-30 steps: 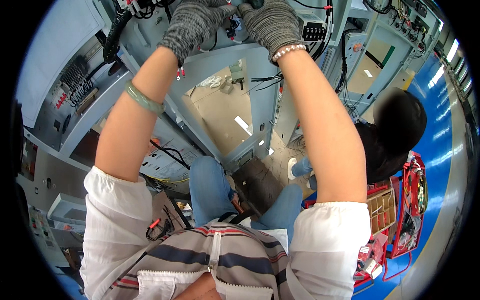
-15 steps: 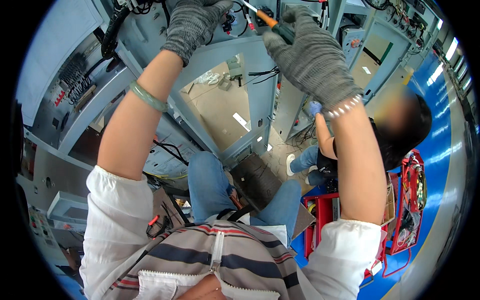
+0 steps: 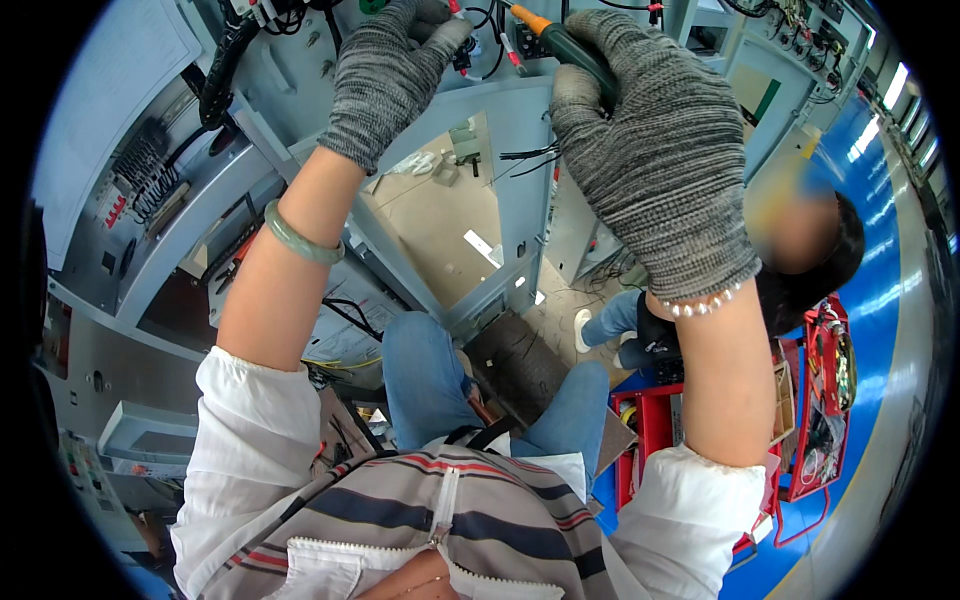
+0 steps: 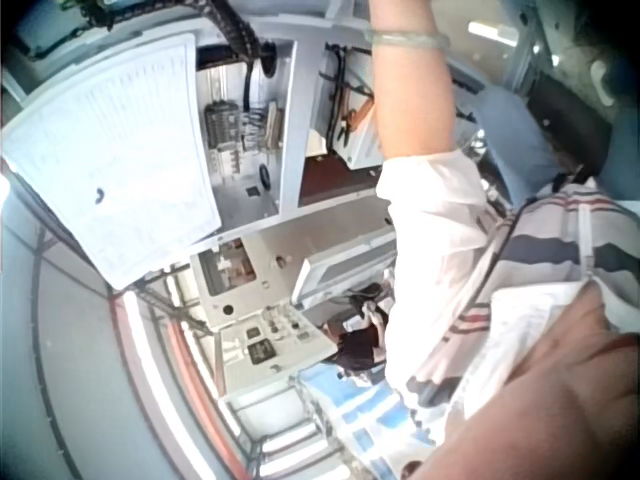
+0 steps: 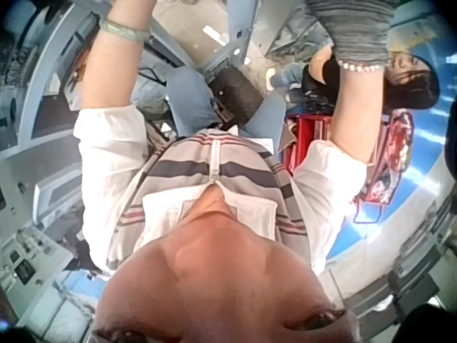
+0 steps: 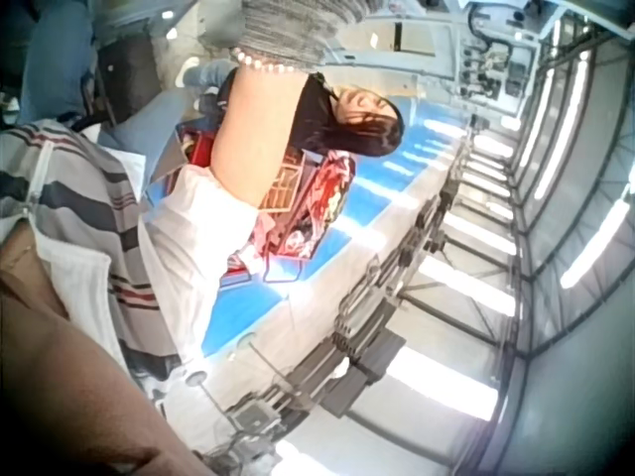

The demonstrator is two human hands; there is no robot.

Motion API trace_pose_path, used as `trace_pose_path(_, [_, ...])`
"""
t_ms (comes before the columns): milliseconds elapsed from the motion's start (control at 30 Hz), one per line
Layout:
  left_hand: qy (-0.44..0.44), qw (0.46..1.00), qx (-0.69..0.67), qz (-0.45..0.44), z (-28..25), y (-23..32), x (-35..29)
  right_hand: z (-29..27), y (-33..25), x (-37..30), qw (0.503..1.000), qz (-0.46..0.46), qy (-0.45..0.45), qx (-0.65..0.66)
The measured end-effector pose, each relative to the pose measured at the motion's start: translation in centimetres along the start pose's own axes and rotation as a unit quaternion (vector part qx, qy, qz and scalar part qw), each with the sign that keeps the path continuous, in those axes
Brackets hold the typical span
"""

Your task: The person uses a screwdriver to tighten terminal screws on an electrical panel, inserting and securing multiple wires into terminal blocks. They repeatedly adjust wire positions and tighten connections within the cabinet.

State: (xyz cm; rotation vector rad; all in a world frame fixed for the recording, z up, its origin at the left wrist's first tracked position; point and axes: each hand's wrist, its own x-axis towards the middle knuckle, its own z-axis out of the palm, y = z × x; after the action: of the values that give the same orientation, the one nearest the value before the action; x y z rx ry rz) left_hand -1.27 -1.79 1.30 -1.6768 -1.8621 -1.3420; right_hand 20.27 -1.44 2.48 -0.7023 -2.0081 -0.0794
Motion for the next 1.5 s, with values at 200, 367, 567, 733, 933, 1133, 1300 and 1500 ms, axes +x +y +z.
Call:
trace_pose_path(200, [0.126, 0.98, 0.05, 0.146, -0.3, -0.1, 0.1, -0.2, -0.8, -0.1, 1.0, -0.005, 0.001, 0.018])
trace_pose_path(367, [0.106, 0.968, 0.164, 0.158, -0.3, 0.6, 0.3, 0.0, -1.8, 0.6, 0.999, -0.031, 0.016, -0.038])
trace_pose_path(567, [0.163, 0.961, 0.142, 0.172, 0.2, -0.3, 0.5, 1.1, -2.2, 0.9, 0.969, -0.19, 0.15, -0.051])
trace_pose_path(733, [0.019, 0.964, 0.26, 0.052, -1.6, 2.3, 1.3, 1.8, -1.5, 0.6, 0.963, -0.213, 0.166, 0.019])
trace_pose_path(933, [0.09, 0.927, 0.288, 0.224, -1.2, 1.8, 1.5, 0.6, -2.2, 0.5, 0.989, -0.049, 0.134, 0.047])
trace_pose_path(1133, [-0.012, 0.898, 0.397, 0.19, -1.9, 2.9, 3.0, 2.3, -2.1, 1.6, 0.95, -0.233, 0.21, 0.009])
trace_pose_path(1300, [0.001, 0.914, 0.359, 0.189, -1.1, 1.7, 4.0, 1.8, -1.3, 1.9, 0.935, -0.295, 0.197, 0.001])
trace_pose_path(1500, [-0.012, 0.923, 0.337, 0.186, -1.0, 1.0, 4.2, 2.2, -0.8, 1.1, 0.963, -0.153, 0.193, 0.108])
